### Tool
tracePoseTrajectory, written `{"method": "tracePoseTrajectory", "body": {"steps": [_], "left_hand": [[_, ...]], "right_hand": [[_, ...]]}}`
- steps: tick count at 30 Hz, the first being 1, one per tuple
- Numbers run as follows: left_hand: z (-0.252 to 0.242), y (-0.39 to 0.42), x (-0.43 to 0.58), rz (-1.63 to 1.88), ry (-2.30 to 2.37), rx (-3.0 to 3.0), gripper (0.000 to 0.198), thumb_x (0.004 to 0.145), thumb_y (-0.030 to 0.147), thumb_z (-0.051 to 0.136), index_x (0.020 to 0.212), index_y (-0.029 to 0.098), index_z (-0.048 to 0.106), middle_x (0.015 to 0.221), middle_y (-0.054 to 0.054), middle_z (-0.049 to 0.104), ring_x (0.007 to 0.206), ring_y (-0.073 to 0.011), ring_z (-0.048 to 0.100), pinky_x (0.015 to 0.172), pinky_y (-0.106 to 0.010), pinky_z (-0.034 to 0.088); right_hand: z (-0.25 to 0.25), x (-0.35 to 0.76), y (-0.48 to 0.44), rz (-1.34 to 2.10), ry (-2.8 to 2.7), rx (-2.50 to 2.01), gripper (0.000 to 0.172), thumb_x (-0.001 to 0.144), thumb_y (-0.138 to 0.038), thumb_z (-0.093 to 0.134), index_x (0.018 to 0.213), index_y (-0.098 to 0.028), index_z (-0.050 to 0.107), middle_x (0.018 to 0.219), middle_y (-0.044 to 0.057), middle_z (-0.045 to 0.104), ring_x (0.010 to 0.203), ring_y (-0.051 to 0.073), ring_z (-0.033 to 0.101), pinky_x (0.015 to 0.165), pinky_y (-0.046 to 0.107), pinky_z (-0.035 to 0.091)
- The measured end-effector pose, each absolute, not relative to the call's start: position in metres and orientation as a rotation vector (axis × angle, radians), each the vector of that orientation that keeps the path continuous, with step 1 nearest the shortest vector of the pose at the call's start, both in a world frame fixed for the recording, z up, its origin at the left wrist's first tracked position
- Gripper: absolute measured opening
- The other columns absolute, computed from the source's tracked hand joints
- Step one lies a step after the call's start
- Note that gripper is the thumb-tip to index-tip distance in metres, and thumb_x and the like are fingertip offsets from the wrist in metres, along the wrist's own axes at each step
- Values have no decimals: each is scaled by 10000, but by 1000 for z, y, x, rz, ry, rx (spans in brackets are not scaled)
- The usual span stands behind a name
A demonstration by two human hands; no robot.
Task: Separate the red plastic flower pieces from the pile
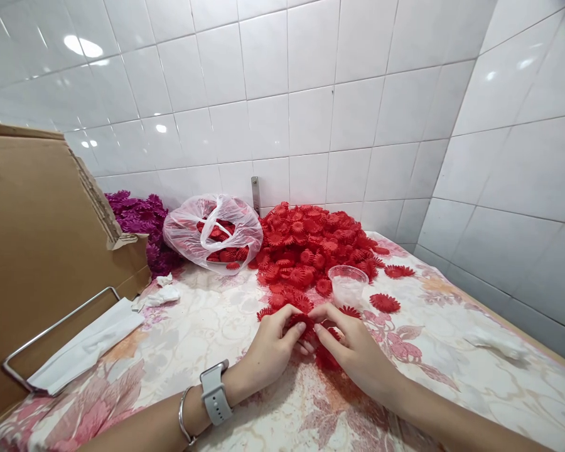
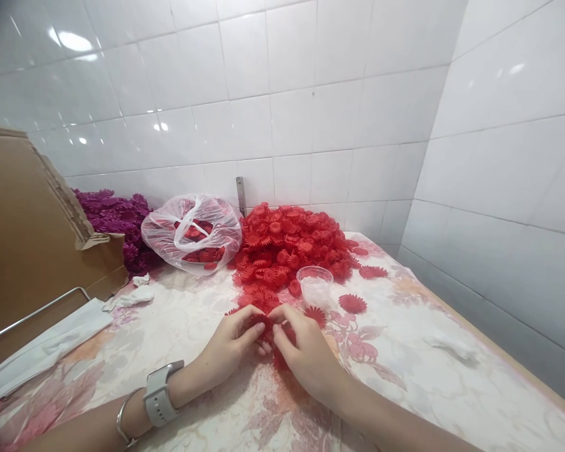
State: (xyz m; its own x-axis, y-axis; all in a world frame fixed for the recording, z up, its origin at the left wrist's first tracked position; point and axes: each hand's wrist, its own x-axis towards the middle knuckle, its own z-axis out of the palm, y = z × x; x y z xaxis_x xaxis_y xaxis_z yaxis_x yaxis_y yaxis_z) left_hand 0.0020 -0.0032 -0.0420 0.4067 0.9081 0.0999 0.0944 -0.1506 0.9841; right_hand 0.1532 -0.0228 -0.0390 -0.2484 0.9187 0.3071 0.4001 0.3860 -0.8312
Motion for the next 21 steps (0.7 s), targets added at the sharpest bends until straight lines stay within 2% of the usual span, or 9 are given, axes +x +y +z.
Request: {"method": "tracePoseTrajectory", "body": {"steps": [5, 12, 21], "left_hand": [[-42, -4, 2, 908, 913, 1557, 133, 808, 293, 466, 801, 168, 510, 636, -4, 575, 580, -140, 587, 578, -272, 482], [-43, -4, 1, 915, 922, 1545, 141, 804, 291, 474, 807, 159, 521, 624, -3, 579, 571, -134, 584, 572, -270, 481], [-39, 0, 3, 858, 848, 1207, 261, 650, 347, 655, 742, 134, 536, 546, 3, 597, 500, -113, 596, 514, -215, 472]], "right_hand": [[-40, 153, -22, 793, -1820, -1149, 124, 818, -205, 399, 842, -200, 520, 762, 14, 637, 710, 174, 613, 662, 291, 453], [-40, 154, -23, 808, -1817, -1158, 121, 821, -209, 396, 842, -199, 515, 766, 17, 631, 770, 186, 610, 696, 296, 445], [-39, 153, -24, 870, -1797, -1167, 133, 829, -220, 401, 852, -200, 531, 767, 16, 635, 724, 167, 606, 628, 265, 447]]}}
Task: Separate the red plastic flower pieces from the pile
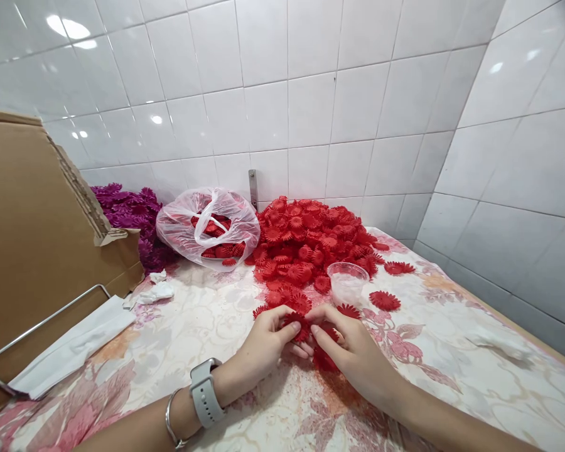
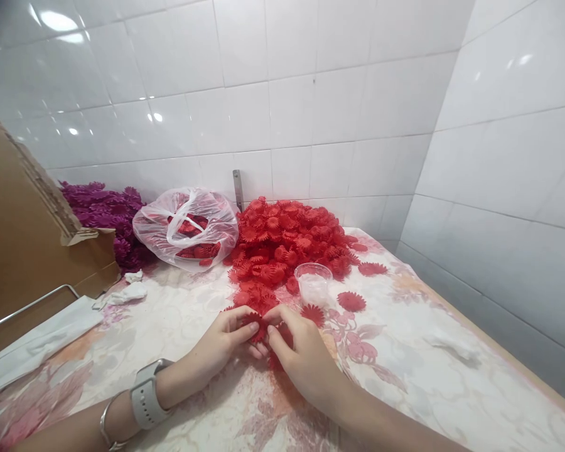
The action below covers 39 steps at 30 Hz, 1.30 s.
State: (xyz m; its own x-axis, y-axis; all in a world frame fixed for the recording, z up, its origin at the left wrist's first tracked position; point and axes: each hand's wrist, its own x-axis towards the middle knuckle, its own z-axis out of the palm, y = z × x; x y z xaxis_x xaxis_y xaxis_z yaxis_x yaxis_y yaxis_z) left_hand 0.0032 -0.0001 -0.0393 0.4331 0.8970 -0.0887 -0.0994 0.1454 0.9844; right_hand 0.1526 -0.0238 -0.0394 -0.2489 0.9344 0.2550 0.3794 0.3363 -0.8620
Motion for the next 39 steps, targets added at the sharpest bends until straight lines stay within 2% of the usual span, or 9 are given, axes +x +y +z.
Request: {"method": "tracePoseTrajectory", "body": {"steps": [8, 14, 19, 23, 27, 31, 39], "left_hand": [[-33, -3, 3, 839, 945, 1188, 272, 641, 346, 687, 725, 112, 577, 535, -33, 636, 477, -122, 615, 459, -195, 485], [-34, -1, 2, 844, 922, 1201, 251, 651, 327, 686, 707, 100, 595, 560, -32, 634, 460, -100, 600, 437, -166, 467], [-35, -7, 3, 857, 917, 1216, 233, 684, 302, 662, 790, 153, 517, 553, 13, 622, 470, -97, 601, 449, -163, 449], [-38, -7, 4, 919, 894, 1198, 284, 654, 262, 691, 791, 183, 455, 611, 33, 629, 530, -98, 616, 520, -188, 471], [-39, -3, 2, 940, 926, 1176, 198, 702, 291, 637, 757, 165, 494, 587, -4, 642, 554, -109, 617, 535, -199, 464], [-38, -2, 2, 920, 916, 1178, 188, 690, 295, 647, 747, 161, 529, 586, -12, 647, 549, -112, 607, 531, -205, 454], [-34, -5, 2, 908, 880, 1152, 196, 724, 324, 622, 709, 139, 558, 590, -20, 642, 523, -93, 589, 511, -183, 446]], "right_hand": [[-39, 153, -24, 895, -1758, -1173, 120, 828, -227, 408, 856, -191, 519, 804, 24, 625, 734, 162, 593, 656, 271, 440], [-37, 152, -26, 933, -1733, -1136, 113, 840, -241, 417, 857, -189, 515, 759, 12, 614, 709, 154, 583, 661, 267, 429], [-36, 152, -27, 1094, -1649, -1086, 129, 829, -320, 490, 849, -198, 526, 725, -7, 625, 674, 146, 592, 634, 251, 439], [-40, 155, -19, 1019, -1553, -1130, 167, 820, -341, 498, 764, -190, 543, 723, -13, 595, 654, 134, 570, 615, 243, 431], [-44, 158, -12, 957, -1433, -1186, 168, 799, -355, 513, 775, -189, 530, 728, -18, 566, 650, 129, 543, 614, 247, 425], [-44, 157, -13, 1036, -1435, -1162, 152, 771, -330, 537, 811, -184, 539, 764, -9, 581, 687, 140, 554, 651, 261, 434], [-42, 155, -15, 1091, -1453, -1113, 179, 786, -324, 517, 681, -179, 520, 650, -28, 549, 624, 120, 524, 601, 233, 423]]}}
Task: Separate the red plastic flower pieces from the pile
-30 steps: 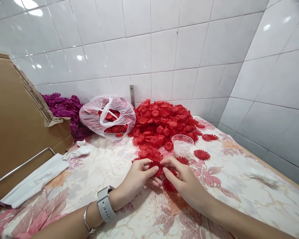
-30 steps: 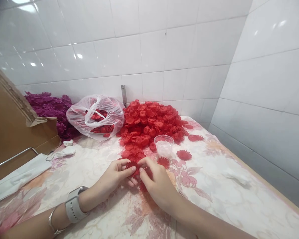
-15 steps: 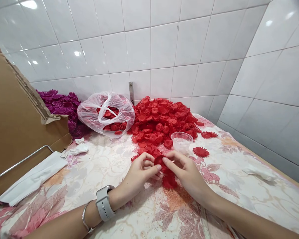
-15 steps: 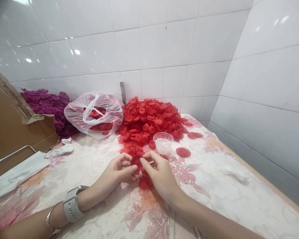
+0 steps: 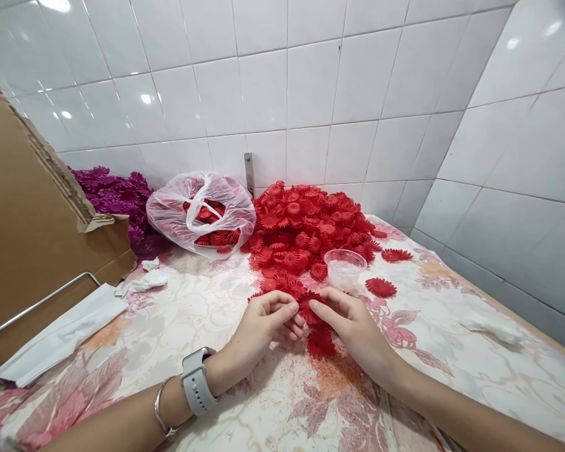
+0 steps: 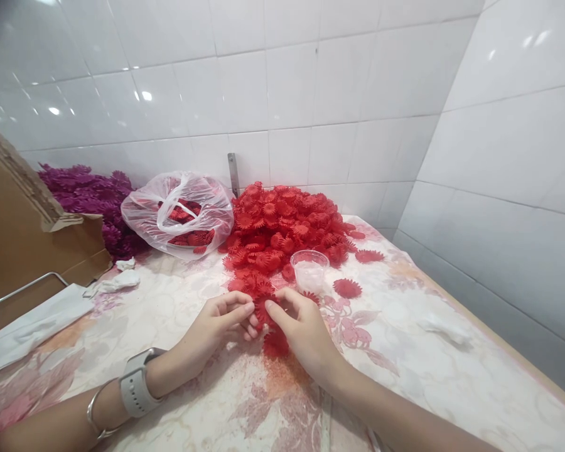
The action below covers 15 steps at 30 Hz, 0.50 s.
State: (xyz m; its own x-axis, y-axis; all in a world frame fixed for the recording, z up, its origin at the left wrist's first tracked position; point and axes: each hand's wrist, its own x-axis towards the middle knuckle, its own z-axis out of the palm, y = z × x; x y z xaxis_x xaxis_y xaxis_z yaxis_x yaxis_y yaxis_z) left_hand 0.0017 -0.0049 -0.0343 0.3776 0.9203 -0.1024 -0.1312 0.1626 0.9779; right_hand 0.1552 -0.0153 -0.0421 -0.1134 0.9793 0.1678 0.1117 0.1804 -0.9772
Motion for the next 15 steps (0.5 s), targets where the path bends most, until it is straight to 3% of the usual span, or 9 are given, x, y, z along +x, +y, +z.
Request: {"method": "tracePoseTrajectory", "body": {"steps": [7, 12, 15], "left_hand": [[-35, -4, 1, 918, 854, 1121, 195, 716, 318, 638, 733, 148, 545, 614, -14, 641, 527, -94, 594, 499, -176, 449], [-33, -4, 2, 921, 868, 1114, 236, 761, 381, 576, 725, 151, 539, 634, -22, 639, 532, -103, 601, 502, -189, 458], [-30, -5, 1, 874, 850, 1124, 267, 758, 396, 576, 714, 133, 572, 624, -33, 636, 551, -97, 599, 527, -177, 455]], "right_hand": [[-42, 156, -16, 1115, -1429, -1060, 142, 781, -329, 530, 765, -188, 543, 656, -36, 557, 616, 117, 524, 587, 229, 415], [-41, 156, -21, 933, -1353, -1109, 109, 746, -273, 539, 822, -199, 566, 563, -64, 447, 492, 88, 406, 485, 216, 349], [-40, 156, -24, 926, -1418, -1062, 151, 738, -193, 510, 874, -219, 568, 706, -25, 545, 615, 114, 502, 552, 223, 406]]}}
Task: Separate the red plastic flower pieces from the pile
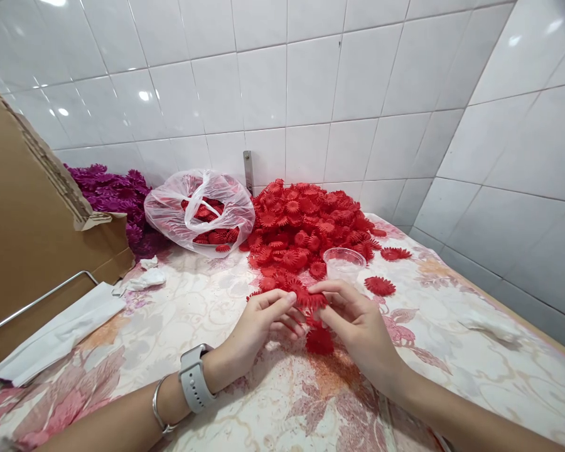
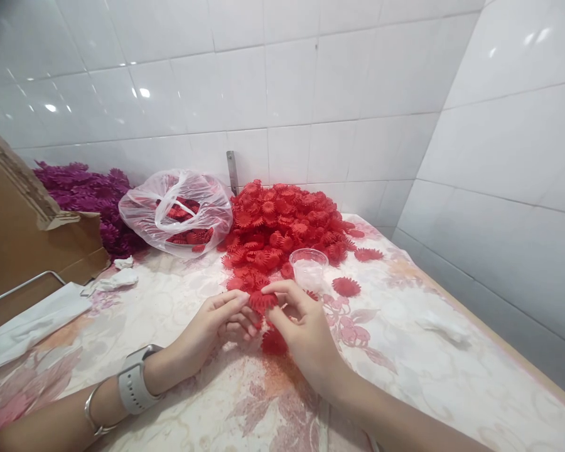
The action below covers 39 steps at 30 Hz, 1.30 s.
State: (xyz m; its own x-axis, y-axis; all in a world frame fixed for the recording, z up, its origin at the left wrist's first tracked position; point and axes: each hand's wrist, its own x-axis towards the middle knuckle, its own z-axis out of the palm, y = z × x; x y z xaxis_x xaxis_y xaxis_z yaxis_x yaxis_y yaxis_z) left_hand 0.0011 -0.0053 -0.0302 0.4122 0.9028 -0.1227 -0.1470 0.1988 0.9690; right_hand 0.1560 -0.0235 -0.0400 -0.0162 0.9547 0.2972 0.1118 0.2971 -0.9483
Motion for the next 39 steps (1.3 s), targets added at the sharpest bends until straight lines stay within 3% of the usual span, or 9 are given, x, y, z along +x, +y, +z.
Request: {"method": "tracePoseTrajectory", "body": {"steps": [3, 8, 11, 14, 23, 27, 30, 34, 39], "left_hand": [[-28, -6, 0, 892, 872, 1121, 225, 726, 366, 624, 745, 144, 593, 605, -17, 632, 547, -96, 595, 508, -165, 441], [-26, -6, 0, 949, 896, 1153, 176, 726, 323, 630, 802, 169, 591, 569, 5, 622, 517, -97, 582, 488, -173, 438], [-26, -7, 1, 958, 906, 1182, 155, 737, 316, 618, 789, 173, 583, 570, 12, 614, 516, -94, 574, 482, -172, 435], [-27, -7, 1, 967, 917, 1210, 147, 729, 299, 628, 766, 160, 594, 582, 11, 603, 541, -89, 565, 490, -164, 427], [-28, -5, 1, 1047, 935, 1193, 201, 744, 357, 604, 791, 168, 557, 680, 8, 600, 543, -87, 571, 484, -170, 427], [-29, -4, 1, 1068, 934, 1186, 197, 766, 362, 570, 756, 169, 533, 679, 11, 608, 519, -76, 562, 500, -177, 427], [-30, -4, 1, 1051, 944, 1156, 203, 769, 368, 557, 759, 168, 527, 679, 0, 620, 511, -79, 557, 498, -185, 419], [-29, -4, 2, 1031, 931, 1139, 203, 771, 364, 552, 756, 163, 523, 654, 0, 609, 503, -81, 551, 491, -187, 412], [-28, -5, 2, 1027, 913, 1133, 185, 780, 349, 538, 775, 164, 531, 648, 7, 607, 515, -82, 556, 501, -185, 419]], "right_hand": [[-40, 156, -25, 961, -1511, -1024, 212, 743, -165, 509, 935, -243, 553, 917, 6, 578, 756, 136, 556, 599, 226, 447], [-41, 154, -28, 1007, -1545, -1019, 299, 780, -255, 545, 1069, -279, 472, 1029, 17, 558, 823, 149, 576, 712, 276, 485], [-41, 155, -27, 832, -1565, -1109, 362, 778, -278, 567, 1122, -303, 457, 1132, 18, 533, 1020, 183, 518, 867, 331, 431], [-39, 156, -25, 648, -1661, -1162, 287, 776, -269, 573, 1061, -273, 537, 1135, 24, 550, 1101, 204, 467, 954, 363, 355], [-41, 157, -20, 843, -1530, -1226, 276, 844, -401, 452, 951, -210, 620, 969, 48, 647, 970, 232, 554, 813, 331, 437], [-41, 157, -16, 1007, -1352, -1174, 281, 818, -403, 482, 999, -224, 601, 1036, 41, 621, 985, 218, 546, 835, 319, 439], [-34, 156, -15, 1331, -1199, -988, 286, 826, -402, 441, 980, -211, 588, 992, 57, 627, 880, 206, 587, 709, 311, 496], [-25, 156, -15, 1692, -1047, -800, 359, 851, -446, 362, 863, -180, 602, 760, 59, 623, 676, 166, 595, 537, 259, 503], [-25, 156, -15, 1723, -952, -807, 140, 783, -274, 563, 879, -181, 607, 737, 19, 618, 613, 105, 604, 535, 187, 502]]}}
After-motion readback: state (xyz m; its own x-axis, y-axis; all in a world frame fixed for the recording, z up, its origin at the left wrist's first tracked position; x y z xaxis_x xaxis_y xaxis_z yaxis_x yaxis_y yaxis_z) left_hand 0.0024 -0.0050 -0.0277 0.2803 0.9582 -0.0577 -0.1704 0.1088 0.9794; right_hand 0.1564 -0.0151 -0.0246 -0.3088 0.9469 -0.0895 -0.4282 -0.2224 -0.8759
